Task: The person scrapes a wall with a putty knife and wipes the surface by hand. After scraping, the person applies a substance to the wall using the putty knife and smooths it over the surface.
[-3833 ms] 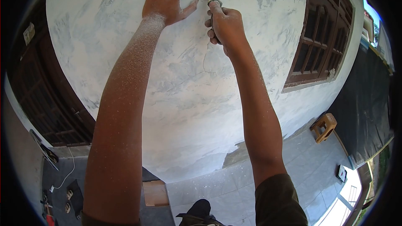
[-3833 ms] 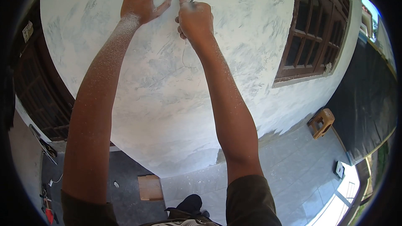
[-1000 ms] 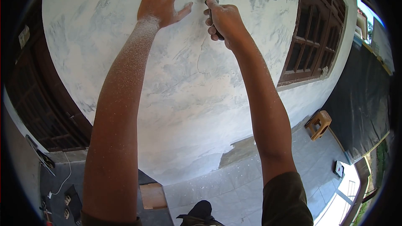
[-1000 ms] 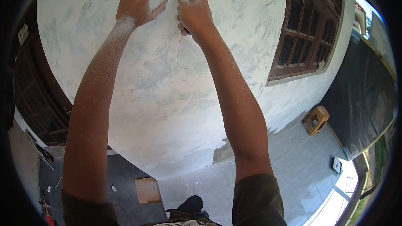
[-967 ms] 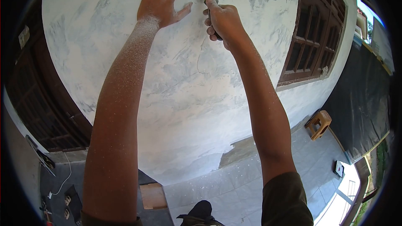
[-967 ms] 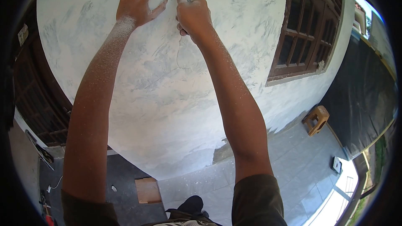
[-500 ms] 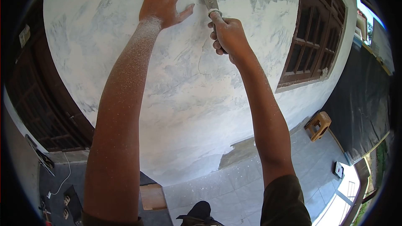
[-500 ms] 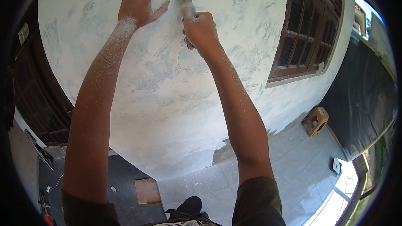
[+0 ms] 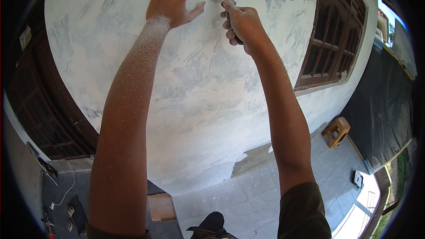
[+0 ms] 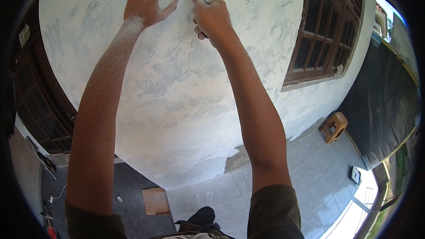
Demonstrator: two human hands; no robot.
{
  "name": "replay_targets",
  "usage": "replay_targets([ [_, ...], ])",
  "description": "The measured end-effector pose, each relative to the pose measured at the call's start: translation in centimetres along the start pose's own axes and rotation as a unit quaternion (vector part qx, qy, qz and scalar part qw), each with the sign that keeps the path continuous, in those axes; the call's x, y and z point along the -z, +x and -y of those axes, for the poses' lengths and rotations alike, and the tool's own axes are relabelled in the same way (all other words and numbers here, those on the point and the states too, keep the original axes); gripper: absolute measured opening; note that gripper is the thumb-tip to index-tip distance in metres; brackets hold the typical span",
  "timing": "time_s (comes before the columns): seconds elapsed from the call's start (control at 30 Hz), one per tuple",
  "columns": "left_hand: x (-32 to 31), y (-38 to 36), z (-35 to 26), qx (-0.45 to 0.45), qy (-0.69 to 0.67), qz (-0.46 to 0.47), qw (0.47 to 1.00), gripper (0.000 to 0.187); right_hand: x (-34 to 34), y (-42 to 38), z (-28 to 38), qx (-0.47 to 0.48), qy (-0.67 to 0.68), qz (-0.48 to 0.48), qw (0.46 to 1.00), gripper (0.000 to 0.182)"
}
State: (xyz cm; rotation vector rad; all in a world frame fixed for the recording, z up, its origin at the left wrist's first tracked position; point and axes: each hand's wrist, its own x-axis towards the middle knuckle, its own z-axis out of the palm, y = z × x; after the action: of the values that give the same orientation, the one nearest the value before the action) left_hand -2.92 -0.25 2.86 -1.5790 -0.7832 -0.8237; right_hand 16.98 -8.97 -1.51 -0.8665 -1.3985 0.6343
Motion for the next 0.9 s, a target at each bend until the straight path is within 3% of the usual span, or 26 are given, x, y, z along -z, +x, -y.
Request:
replay_targets([
  [0.6, -0.2, 0.0, -0.1, 0.004, 0.008, -0.008, 1.0, 0.084, 0.5, -1.4, -0.8, -0.025, -0.036, 0.018, 0.999, 0.052],
  [0.8, 0.1, 0.1, -0.1, 0.005, 0.013, 0.012, 1.0, 0.084, -0.1, 0.7, 0.6, 0.023, 0.0, 0.004, 1.0, 0.051],
  [0.9, -0.1, 0.2, -0.1, 0.007, 0.006, 0.008, 1.0, 0.084, 0.0, -1.3, -0.7, -0.019, -0.035, 0.012, 0.999, 0.05],
])
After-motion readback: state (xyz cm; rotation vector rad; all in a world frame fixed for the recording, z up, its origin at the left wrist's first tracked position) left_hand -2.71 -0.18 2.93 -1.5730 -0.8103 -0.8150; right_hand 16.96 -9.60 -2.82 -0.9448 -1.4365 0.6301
